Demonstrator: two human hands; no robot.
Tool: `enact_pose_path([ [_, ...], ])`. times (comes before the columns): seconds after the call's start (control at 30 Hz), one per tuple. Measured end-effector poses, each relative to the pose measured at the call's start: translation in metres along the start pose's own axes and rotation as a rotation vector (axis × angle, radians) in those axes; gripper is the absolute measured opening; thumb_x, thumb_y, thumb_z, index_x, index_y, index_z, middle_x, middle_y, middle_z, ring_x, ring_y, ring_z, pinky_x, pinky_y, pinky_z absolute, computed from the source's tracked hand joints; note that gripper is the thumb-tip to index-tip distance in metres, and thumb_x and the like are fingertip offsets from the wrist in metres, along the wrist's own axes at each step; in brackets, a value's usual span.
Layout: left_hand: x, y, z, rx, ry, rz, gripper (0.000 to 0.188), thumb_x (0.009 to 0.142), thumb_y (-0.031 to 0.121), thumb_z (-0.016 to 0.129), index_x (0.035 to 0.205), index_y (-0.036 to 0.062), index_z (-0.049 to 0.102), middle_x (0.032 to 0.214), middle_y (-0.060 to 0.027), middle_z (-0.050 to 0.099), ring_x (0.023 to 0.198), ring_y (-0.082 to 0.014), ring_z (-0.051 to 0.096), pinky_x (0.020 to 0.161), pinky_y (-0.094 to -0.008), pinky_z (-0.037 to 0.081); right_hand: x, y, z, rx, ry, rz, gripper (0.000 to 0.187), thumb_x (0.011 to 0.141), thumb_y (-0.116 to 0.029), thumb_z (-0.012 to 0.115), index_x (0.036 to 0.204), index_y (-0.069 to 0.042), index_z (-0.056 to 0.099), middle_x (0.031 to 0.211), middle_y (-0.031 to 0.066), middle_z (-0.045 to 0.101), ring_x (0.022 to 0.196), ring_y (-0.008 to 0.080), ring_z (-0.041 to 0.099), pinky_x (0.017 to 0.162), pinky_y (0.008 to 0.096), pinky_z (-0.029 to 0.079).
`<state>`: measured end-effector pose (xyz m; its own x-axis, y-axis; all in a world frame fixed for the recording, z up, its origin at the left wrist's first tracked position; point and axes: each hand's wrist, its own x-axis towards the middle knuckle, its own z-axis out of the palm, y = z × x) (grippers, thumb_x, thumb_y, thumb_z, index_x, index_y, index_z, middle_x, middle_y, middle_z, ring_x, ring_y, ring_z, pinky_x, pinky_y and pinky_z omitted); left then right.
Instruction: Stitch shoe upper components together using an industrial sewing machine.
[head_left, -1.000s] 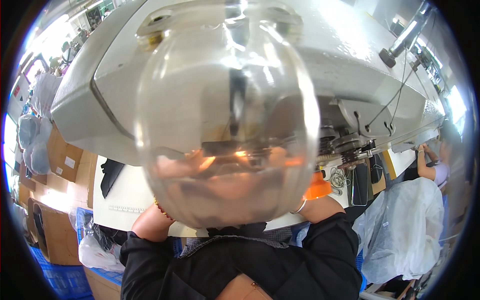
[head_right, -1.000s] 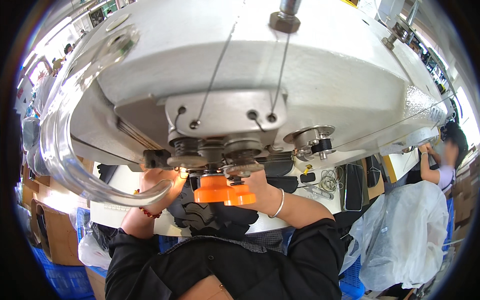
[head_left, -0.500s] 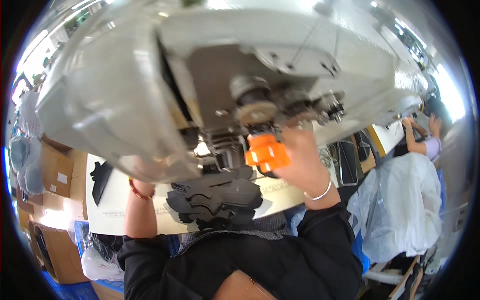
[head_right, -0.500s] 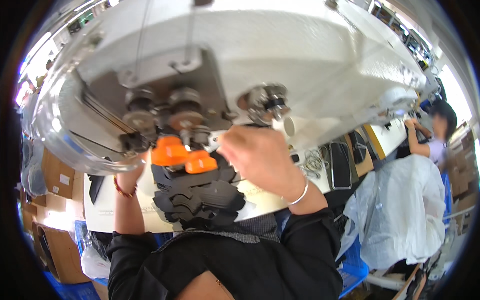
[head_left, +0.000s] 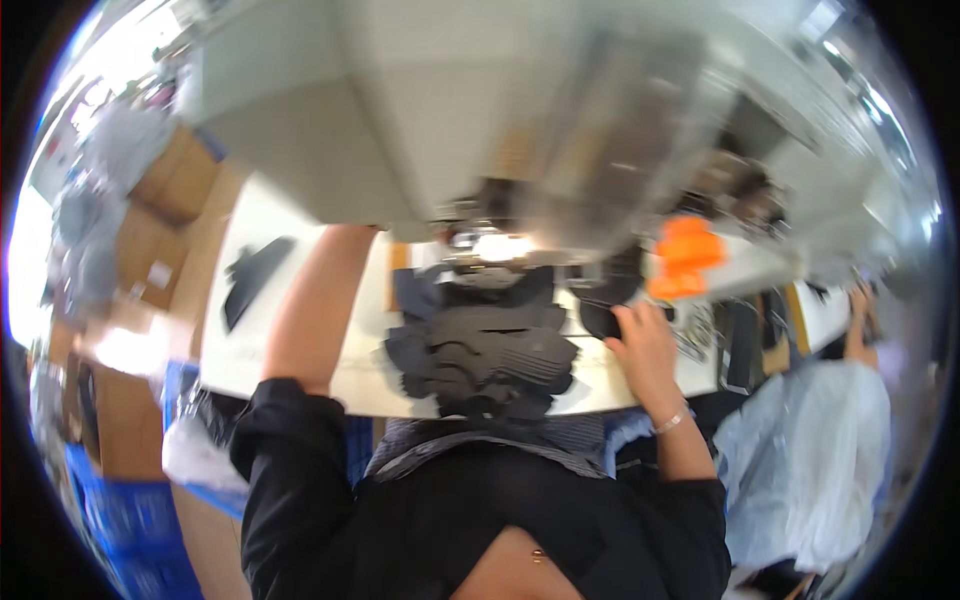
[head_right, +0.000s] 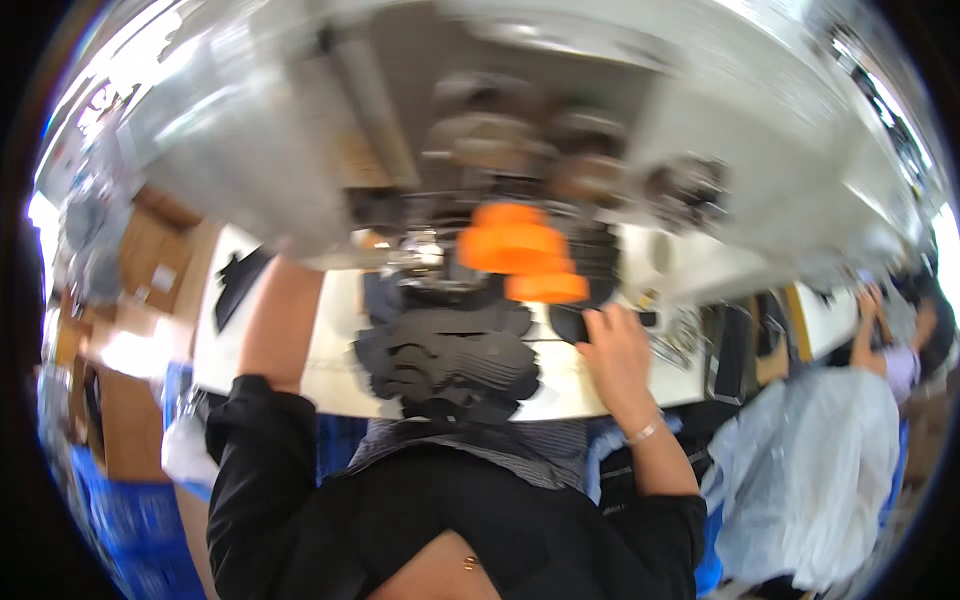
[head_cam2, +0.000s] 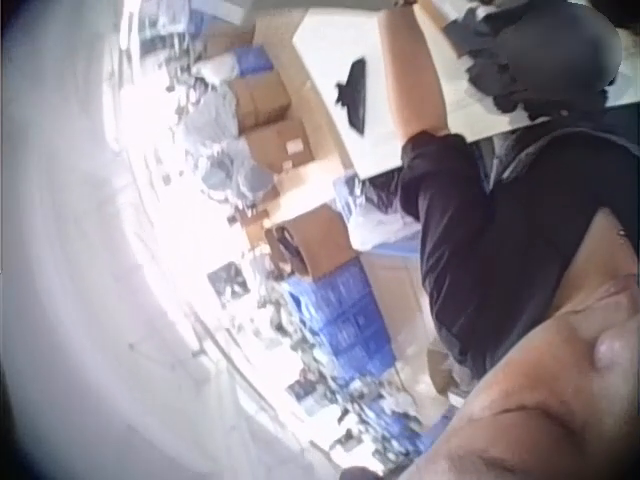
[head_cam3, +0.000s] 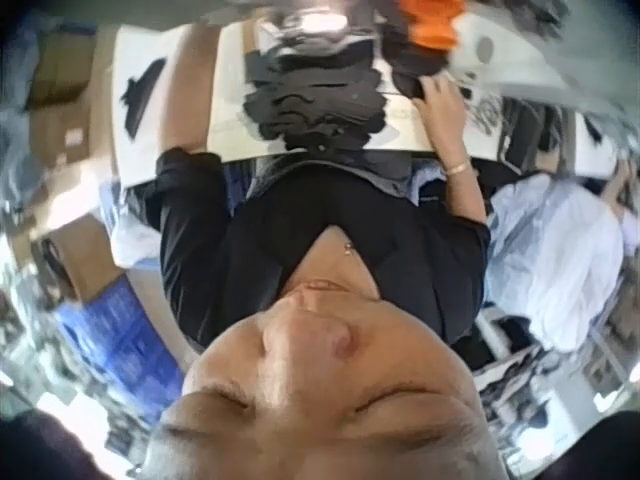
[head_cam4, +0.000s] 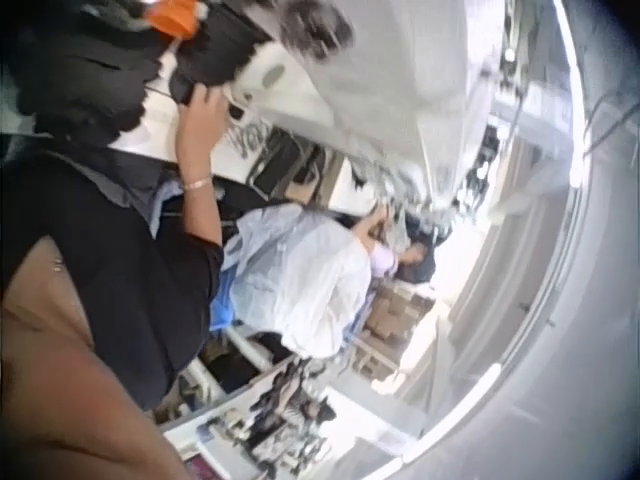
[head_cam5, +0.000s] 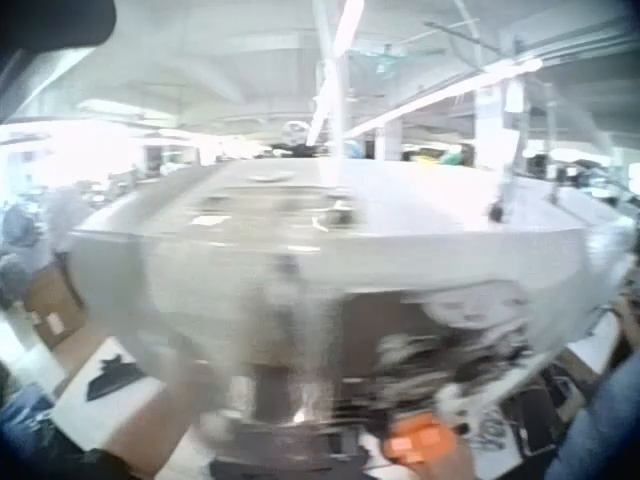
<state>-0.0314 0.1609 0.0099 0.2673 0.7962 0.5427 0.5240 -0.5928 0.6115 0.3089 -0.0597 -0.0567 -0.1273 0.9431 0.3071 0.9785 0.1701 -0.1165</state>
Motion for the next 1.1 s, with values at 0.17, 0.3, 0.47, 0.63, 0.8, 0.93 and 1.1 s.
enact_pose_path([
  [0.17,-0.048,-0.034,-0.085,0.007,0.064,-0.163,0.023,0.082,0.017,0.07,0.094,0.0003,0.061,0.072,-0.0013,0.057,0.066,-0.0106,0.051,0.056,-0.0285,0.041,-0.003,0.001,0.001,-0.006,-0.02,0.102,0.05,0.06,-0.008,0.081,0.103,-0.009,0.057,0.098,0.0093,0.051,0.096,0.0303,0.054,0.081,0.0407,0.045],
  [0.3,-0.134,-0.104,-0.179,0.177,0.091,-0.53,0.016,0.082,0.011,0.069,0.086,-0.0026,0.061,0.067,0.0001,0.055,0.063,-0.0076,0.047,0.058,-0.0263,0.04,0.004,-0.004,0.0,-0.004,-0.023,0.075,0.048,0.058,-0.007,0.082,0.097,-0.008,0.054,0.096,0.0088,0.049,0.093,0.0301,0.053,0.078,0.0408,0.043],
  [0.47,-0.196,-0.155,-0.22,0.276,0.14,-0.744,0.02,0.079,0.01,0.07,0.091,-0.004,0.065,0.07,-0.003,0.061,0.065,-0.0112,0.054,0.062,-0.0279,0.044,0.008,-0.006,0.004,-0.023,-0.054,-0.009,0.039,0.063,-0.007,0.079,0.094,-0.009,0.055,0.092,0.008,0.051,0.093,0.0292,0.053,0.075,0.0413,0.041],
  [0.63,-0.187,-0.131,-0.185,1.21,0.217,-0.582,0.043,0.073,0.016,0.078,0.112,0.005,0.063,0.095,-0.014,0.065,0.095,-0.0292,0.06,0.087,-0.0405,0.047,0.007,0.003,0.022,-0.013,-0.04,-0.029,0.019,0.077,-0.003,0.065,0.093,-0.007,0.057,0.09,0.0111,0.056,0.089,0.0318,0.056,0.076,0.0418,0.044],
  [0.8,-0.135,-0.028,-0.118,0.473,0.055,-0.128,0.029,0.075,0.008,0.073,0.103,0.0044,0.067,0.099,-0.011,0.065,0.095,-0.0286,0.06,0.087,-0.0372,0.048,0.026,-0.007,-0.004,0.262,0.138,-0.049,0.018,0.085,-0.003,0.06,0.101,-0.003,0.055,0.089,0.0164,0.058,0.085,0.0376,0.057,0.072,0.0427,0.046],
  [0.93,-0.123,0.035,-0.057,0.204,-0.431,0.098,0.026,0.074,0.004,0.071,0.1,0.0067,0.067,0.101,-0.0072,0.065,0.098,-0.0271,0.06,0.084,-0.0366,0.049,0.053,-0.033,-0.043,0.477,0.207,-0.195,0.025,0.088,-0.002,0.056,0.113,-0.003,0.058,0.098,0.0193,0.062,0.085,0.0373,0.061,0.073,0.0399,0.047],
  [1.1,-0.127,0.044,-0.033,0.42,-0.515,0.17,0.022,0.076,0.011,0.069,0.097,0.0086,0.064,0.102,-0.0046,0.062,0.096,-0.0255,0.06,0.083,-0.0375,0.05,0.074,-0.067,-0.085,0.641,-0.344,-0.061,0.025,0.09,-0.005,0.057,0.113,-0.009,0.065,0.089,0.0104,0.065,0.077,0.021,0.058,0.072,0.0296,0.045],
])
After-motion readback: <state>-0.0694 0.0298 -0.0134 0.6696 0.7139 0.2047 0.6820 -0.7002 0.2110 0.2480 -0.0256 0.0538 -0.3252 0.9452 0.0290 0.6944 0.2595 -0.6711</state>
